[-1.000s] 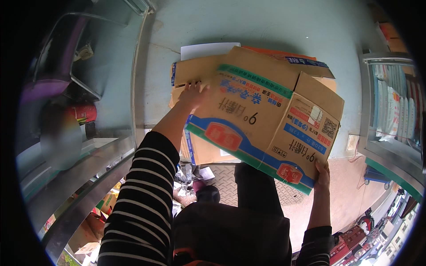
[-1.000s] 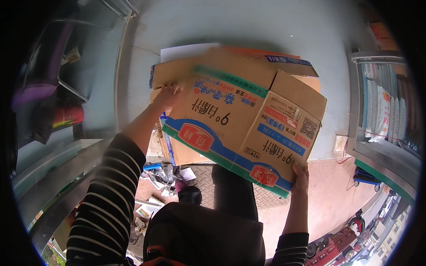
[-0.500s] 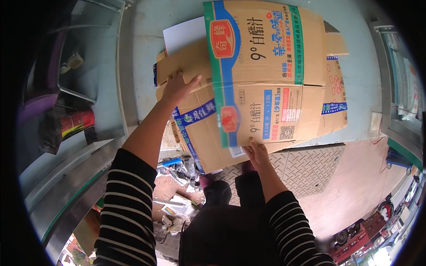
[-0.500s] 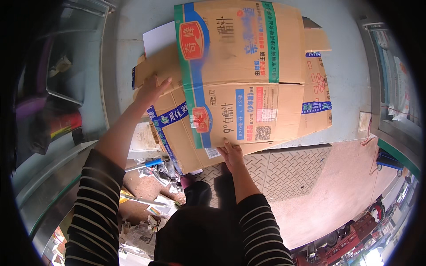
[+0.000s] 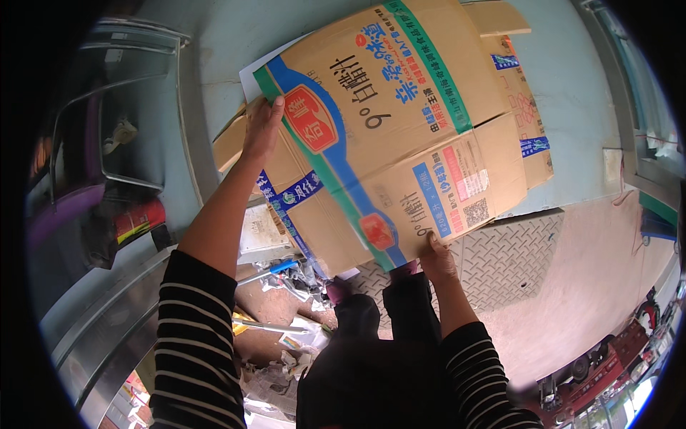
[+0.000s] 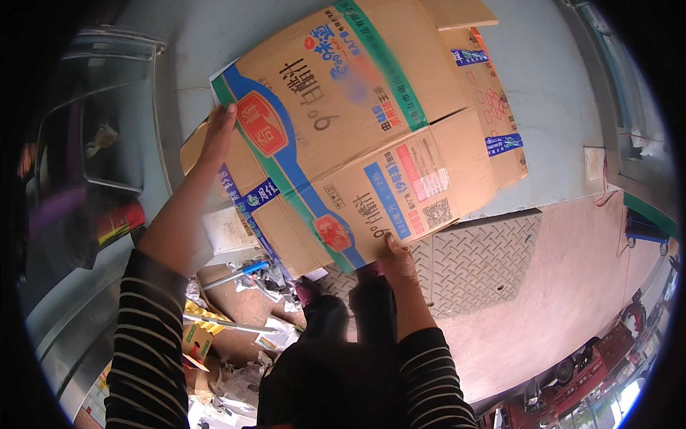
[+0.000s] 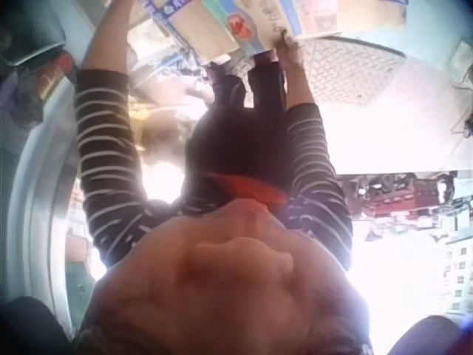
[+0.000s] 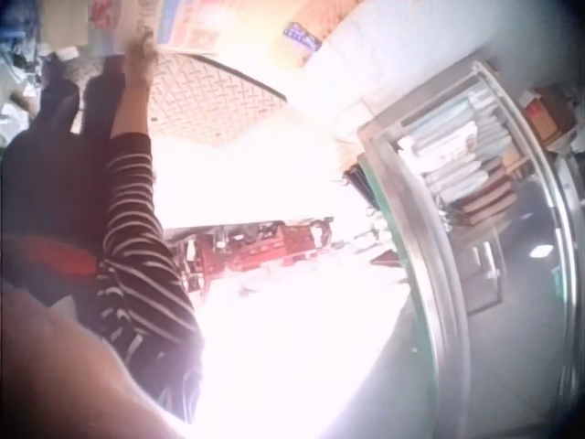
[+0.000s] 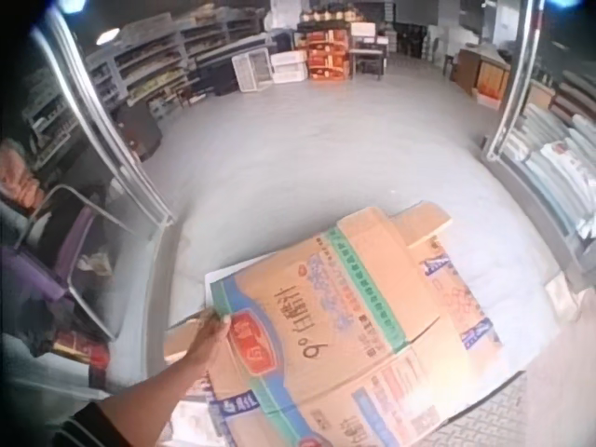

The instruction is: The person sorts and stacks cardboard boxes on a metal platform, then picks up and folds several boxes from a pile of waste. They repeatedly open and close box flaps, aligning and flattening them before stacking.

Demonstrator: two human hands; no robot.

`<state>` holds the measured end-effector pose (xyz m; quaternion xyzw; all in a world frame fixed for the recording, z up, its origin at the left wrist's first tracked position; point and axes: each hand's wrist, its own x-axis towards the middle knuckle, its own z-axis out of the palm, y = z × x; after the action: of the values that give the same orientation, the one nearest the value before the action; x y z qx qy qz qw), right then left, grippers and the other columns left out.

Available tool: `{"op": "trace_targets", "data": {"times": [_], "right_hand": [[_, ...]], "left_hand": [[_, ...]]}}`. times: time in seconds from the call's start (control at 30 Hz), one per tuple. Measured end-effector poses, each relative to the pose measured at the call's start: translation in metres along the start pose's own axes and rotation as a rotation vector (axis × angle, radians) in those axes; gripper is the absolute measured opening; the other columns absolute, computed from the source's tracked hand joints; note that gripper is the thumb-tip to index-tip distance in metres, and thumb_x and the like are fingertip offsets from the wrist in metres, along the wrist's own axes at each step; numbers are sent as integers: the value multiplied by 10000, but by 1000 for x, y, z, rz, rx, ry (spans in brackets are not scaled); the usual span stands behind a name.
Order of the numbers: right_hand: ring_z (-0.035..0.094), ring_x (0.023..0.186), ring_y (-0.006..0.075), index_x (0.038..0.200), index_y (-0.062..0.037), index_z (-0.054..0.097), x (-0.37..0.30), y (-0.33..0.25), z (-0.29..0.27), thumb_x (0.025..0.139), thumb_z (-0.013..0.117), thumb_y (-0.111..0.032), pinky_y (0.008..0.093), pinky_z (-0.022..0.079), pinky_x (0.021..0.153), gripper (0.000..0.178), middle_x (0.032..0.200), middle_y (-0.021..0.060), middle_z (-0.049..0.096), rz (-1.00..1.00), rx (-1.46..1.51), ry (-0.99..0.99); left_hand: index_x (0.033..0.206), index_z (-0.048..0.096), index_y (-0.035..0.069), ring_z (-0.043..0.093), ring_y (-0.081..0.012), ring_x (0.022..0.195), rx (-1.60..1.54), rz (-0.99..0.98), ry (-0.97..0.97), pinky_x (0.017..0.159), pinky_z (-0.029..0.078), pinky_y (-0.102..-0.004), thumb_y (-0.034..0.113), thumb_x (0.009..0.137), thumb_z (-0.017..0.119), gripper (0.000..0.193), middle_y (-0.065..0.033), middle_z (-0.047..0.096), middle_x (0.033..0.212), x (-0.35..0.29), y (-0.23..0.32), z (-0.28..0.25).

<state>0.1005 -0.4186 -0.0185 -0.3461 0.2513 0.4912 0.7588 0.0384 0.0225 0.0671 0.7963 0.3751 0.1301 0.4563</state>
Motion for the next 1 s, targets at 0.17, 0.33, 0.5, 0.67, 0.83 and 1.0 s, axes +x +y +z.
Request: {"op": "trace_targets", "data": {"times": [0.17, 0.33, 0.5, 0.67, 0.83, 1.0], "right_hand": [[550, 1069, 176, 1122, -51, 586, -56, -98, -55, 798, 643, -25, 366, 380, 997, 331, 1115, 39, 620, -62, -184, 25], [582, 1011, 169, 1134, -85, 579, -157, -185, -132, 714, 710, 2, 347, 449, 935, 449, 1067, 25, 630, -26, -466, 263], [589, 903, 142, 1032, -65, 603, -121, -206, -101, 705, 688, 17, 321, 472, 876, 347, 945, 12, 630, 67, -635, 304], [562, 946, 154, 1188, -60, 520, 24, -234, -65, 813, 652, -134, 295, 455, 862, 405, 1021, 61, 595, -295, -913, 248], [326, 1285, 321, 1427, -100, 236, 15, -193, -74, 819, 676, -258, 412, 314, 1037, 767, 1434, 183, 273, -700, -1086, 887], [104, 1385, 318, 1459, -177, -51, -15, -29, -86, 828, 660, -385, 559, 203, 1039, 973, 1513, 135, 89, 132, -386, 733]], "left_hand": [[1321, 390, 32, 366, -319, 1250, 403, -67, 0, 1056, 294, -382, 329, 803, 631, 644, -152, 398, 1347, 14, -21, -29], [1397, 283, 102, 346, -314, 1266, 894, 41, -88, 1052, 324, -397, 118, 675, 708, 838, -133, 333, 1397, 16, 4, -20], [1409, 257, 136, 349, -326, 1265, 936, 6, -64, 1039, 341, -407, 106, 676, 712, 864, -127, 330, 1391, 31, 8, -16], [1423, 212, 137, 359, -328, 1249, 900, 2, -84, 1052, 316, -396, 178, 667, 740, 923, -135, 341, 1368, 54, 7, 4], [1445, 153, 156, 374, -310, 1239, 1095, -136, -145, 1044, 300, -394, 155, 652, 698, 963, -140, 383, 1335, 66, 34, 7], [1405, 251, 168, 441, -322, 1187, 1019, -25, -193, 980, 372, -396, 135, 654, 657, 855, -145, 441, 1284, 69, 10, 0]]}}
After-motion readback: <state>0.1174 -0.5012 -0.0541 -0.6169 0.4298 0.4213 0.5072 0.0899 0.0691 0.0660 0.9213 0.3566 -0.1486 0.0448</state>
